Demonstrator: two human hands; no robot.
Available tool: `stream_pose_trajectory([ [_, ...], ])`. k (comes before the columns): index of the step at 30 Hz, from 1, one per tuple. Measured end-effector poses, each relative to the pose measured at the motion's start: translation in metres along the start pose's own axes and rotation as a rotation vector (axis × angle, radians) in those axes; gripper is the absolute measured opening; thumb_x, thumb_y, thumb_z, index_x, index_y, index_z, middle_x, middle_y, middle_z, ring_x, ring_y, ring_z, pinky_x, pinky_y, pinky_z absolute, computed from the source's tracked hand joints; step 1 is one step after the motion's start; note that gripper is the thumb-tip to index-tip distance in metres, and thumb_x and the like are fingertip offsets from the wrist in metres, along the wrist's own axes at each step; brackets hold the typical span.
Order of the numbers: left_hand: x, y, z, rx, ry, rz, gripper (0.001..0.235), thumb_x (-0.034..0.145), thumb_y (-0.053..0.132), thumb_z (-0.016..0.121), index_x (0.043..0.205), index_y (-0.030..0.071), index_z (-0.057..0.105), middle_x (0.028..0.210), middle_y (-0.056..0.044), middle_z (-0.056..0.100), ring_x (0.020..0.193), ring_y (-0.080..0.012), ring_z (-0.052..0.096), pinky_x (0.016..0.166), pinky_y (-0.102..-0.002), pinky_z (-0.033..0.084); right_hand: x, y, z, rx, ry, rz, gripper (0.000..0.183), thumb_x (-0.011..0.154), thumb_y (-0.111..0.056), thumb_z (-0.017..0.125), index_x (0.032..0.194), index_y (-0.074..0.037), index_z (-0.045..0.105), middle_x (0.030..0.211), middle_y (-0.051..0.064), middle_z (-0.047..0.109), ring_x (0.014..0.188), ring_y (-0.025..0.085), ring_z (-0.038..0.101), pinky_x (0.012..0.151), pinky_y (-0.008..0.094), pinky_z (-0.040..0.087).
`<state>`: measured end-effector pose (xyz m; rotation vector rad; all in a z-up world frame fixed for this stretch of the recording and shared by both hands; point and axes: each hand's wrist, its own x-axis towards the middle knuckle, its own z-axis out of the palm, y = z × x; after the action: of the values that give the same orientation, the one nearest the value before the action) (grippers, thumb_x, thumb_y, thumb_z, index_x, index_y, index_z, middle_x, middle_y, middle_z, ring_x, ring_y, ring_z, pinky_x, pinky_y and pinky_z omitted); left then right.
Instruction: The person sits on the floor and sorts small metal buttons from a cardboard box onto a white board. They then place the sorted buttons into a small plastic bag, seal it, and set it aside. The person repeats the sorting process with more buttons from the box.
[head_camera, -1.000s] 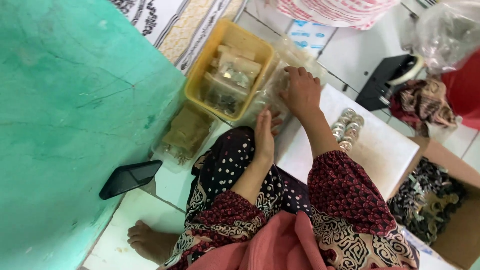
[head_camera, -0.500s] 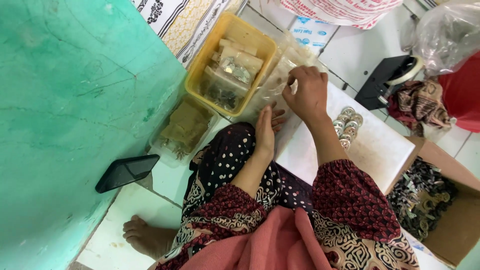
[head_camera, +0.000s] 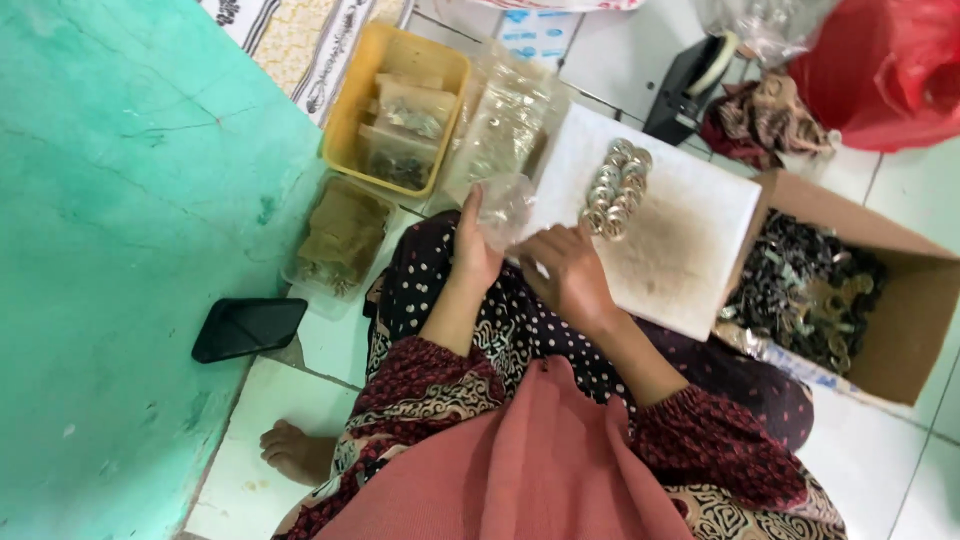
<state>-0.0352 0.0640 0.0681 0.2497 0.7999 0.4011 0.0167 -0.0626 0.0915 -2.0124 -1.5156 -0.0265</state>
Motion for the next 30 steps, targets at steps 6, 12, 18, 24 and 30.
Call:
stream_pose_trajectory([
  [6,-0.005,-0.023,-0.07,0.279,-0.304,0.306,0.046,0.101,-0.003,0.059,0.145,0.006,0.048,0.128,-0.025,0.067,0.111,-0.0382,0.071,0.093,-0.04,0.062,-0.084,-0.041,-0.045,0.05,-0.021,-0.068,0.012,0.088,-0.003,0.075,0.096,-0.012,0.074,0.085,0.007,0.071,0.082,0.025,0.067,0.081,0.034,0.045],
  [12,-0.09,-0.031,-0.044,0.662,-0.586,0.391,0.056,0.104,0.005,0.057,0.157,0.01,0.037,0.121,-0.025,0.069,0.105,-0.0335,0.073,0.091,-0.041,0.063,-0.14,-0.034,-0.087,0.347,0.025,0.335,0.041,0.079,-0.027,0.086,0.115,-0.01,0.076,0.103,0.01,0.077,0.099,0.036,0.07,0.092,0.045,0.05],
  [18,-0.146,-0.068,-0.033,0.85,-0.76,0.384,0.065,0.101,-0.002,0.057,0.16,0.014,0.034,0.13,-0.023,0.065,0.1,-0.0271,0.072,0.087,-0.038,0.064,-0.167,-0.041,-0.1,0.822,0.252,0.603,0.064,0.105,-0.052,0.046,0.139,0.0,0.06,0.111,0.016,0.066,0.1,0.023,0.063,0.091,0.04,0.05],
  [24,-0.176,-0.079,-0.029,0.958,-0.874,0.356,0.068,0.1,-0.004,0.059,0.161,0.016,0.034,0.12,-0.017,0.072,0.104,-0.0214,0.071,0.091,-0.034,0.062,-0.177,-0.041,-0.1,0.931,0.488,0.65,0.008,0.099,-0.003,0.071,0.102,0.004,0.067,0.086,0.007,0.064,0.083,0.014,0.062,0.08,0.029,0.053],
  [30,-0.172,-0.063,-0.011,1.024,-0.76,0.398,0.052,0.097,0.048,0.069,0.134,0.012,0.068,0.118,-0.012,0.074,0.092,-0.0103,0.066,0.074,-0.026,0.058,-0.176,-0.033,-0.118,0.799,0.396,0.606,0.01,0.095,-0.006,0.077,0.1,0.001,0.072,0.075,0.005,0.064,0.073,0.008,0.057,0.073,0.024,0.051],
])
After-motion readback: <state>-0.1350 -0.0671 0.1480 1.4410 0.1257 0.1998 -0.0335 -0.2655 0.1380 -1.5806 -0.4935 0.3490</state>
